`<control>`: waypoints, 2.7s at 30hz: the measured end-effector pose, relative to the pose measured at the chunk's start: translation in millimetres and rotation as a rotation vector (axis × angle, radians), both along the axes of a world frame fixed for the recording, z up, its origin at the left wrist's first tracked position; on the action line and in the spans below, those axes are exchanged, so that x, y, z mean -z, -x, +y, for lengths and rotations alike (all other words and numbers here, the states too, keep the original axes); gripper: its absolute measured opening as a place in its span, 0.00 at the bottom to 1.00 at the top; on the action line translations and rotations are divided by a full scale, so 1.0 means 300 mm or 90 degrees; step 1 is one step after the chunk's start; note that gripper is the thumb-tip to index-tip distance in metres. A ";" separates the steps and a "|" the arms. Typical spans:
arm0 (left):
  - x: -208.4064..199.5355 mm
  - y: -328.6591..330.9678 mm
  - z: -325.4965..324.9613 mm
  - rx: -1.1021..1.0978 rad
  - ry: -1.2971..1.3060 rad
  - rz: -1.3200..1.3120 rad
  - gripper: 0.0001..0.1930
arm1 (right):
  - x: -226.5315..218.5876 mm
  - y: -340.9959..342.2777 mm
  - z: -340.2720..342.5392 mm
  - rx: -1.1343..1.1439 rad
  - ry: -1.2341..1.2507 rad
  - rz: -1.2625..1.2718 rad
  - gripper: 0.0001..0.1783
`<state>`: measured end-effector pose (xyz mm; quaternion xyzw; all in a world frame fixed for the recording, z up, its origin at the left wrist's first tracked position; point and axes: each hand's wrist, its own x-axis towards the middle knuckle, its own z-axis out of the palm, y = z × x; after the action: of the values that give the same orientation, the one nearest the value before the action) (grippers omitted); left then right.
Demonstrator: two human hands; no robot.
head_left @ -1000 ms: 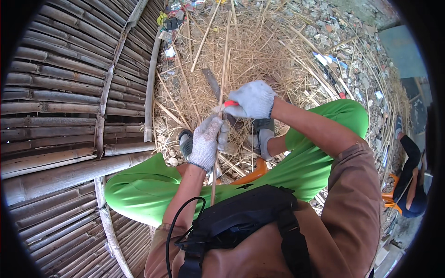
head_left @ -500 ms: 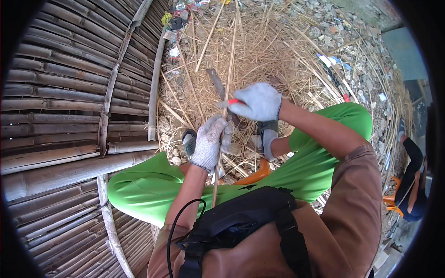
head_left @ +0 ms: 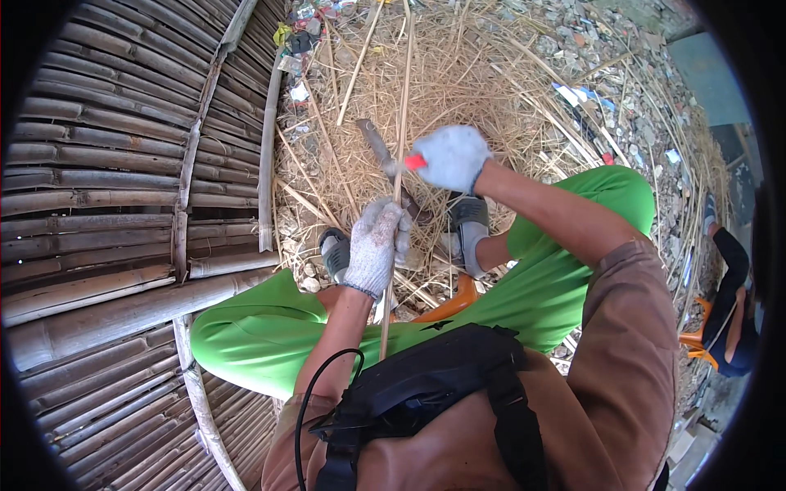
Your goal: The person uses a knife to shave and smooth a thin strip of bamboo by hand. They hold the strip with one gloved hand and scrape the knife along the length of the bamboo repeatedly, occasionally turning it over to work on different sides.
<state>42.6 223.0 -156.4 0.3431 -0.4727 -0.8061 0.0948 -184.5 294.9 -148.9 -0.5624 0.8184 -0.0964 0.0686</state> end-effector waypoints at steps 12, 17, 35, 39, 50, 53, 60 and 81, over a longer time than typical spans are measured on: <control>-0.010 0.006 0.011 -0.006 0.042 -0.027 0.13 | -0.009 0.006 -0.006 -0.018 -0.060 0.030 0.14; -0.061 -0.031 0.074 0.089 0.092 -0.037 0.11 | -0.084 0.229 -0.018 0.171 -0.044 0.002 0.18; -0.051 -0.069 0.059 0.205 0.491 -0.092 0.20 | -0.126 0.283 -0.002 0.189 -0.056 0.013 0.18; -0.078 -0.086 0.110 0.244 0.514 -0.087 0.21 | -0.153 0.443 0.084 0.280 -0.056 0.045 0.19; -0.063 -0.176 0.129 0.316 0.403 -0.008 0.19 | -0.067 0.953 0.385 0.691 -0.032 -0.031 0.29; -0.078 -0.107 0.085 0.296 0.184 -0.089 0.18 | 0.013 1.068 0.526 0.746 -0.006 -0.006 0.32; -0.019 -0.073 -0.121 0.051 -0.021 -0.008 0.13 | -0.015 0.570 0.057 0.364 0.028 -0.098 0.30; -0.035 -0.051 -0.080 0.031 0.077 -0.002 0.08 | -0.038 -0.083 -0.084 0.022 -0.061 -0.045 0.21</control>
<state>57.9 199.0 -145.8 0.3262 -0.5290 -0.7776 0.0949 -159.6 269.6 -137.6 -0.5404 0.8288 -0.0782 0.1225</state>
